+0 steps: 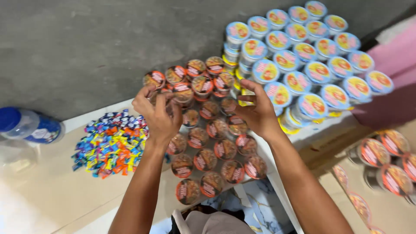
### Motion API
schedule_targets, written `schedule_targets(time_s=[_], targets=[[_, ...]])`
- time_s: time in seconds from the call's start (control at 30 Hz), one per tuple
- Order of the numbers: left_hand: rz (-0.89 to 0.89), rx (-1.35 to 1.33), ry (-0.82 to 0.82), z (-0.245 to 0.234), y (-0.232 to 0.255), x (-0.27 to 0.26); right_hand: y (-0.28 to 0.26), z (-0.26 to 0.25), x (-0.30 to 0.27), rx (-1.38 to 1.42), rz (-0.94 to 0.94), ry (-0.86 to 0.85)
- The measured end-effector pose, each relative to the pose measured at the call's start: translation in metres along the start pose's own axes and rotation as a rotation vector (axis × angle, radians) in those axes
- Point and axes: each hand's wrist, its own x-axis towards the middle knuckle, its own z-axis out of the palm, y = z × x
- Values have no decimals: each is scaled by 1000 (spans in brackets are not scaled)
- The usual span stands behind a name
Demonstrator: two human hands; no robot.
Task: The person packs instant noodle cups into a cardboard box. They pick up pairs of noodle cups from a large stack on the floor and place them into the box, arranging them in neat rows.
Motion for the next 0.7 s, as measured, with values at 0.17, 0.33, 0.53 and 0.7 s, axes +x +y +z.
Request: schedule_targets(time_s=[0.17, 0.33, 0.53, 0.7], targets=[[-116, 58, -21, -15, -71, -24, 24, 51, 40, -157, 38, -38], [-206, 117, -41, -16, -111, -44, 37, 97, 64, -254, -38, -63], [-262, 29, -199, 4, -130, -55, 77, 132, 86, -513, -176, -65], [-385, 8, -367, 32, -140, -52, 74, 154, 100, -701, -70, -172]])
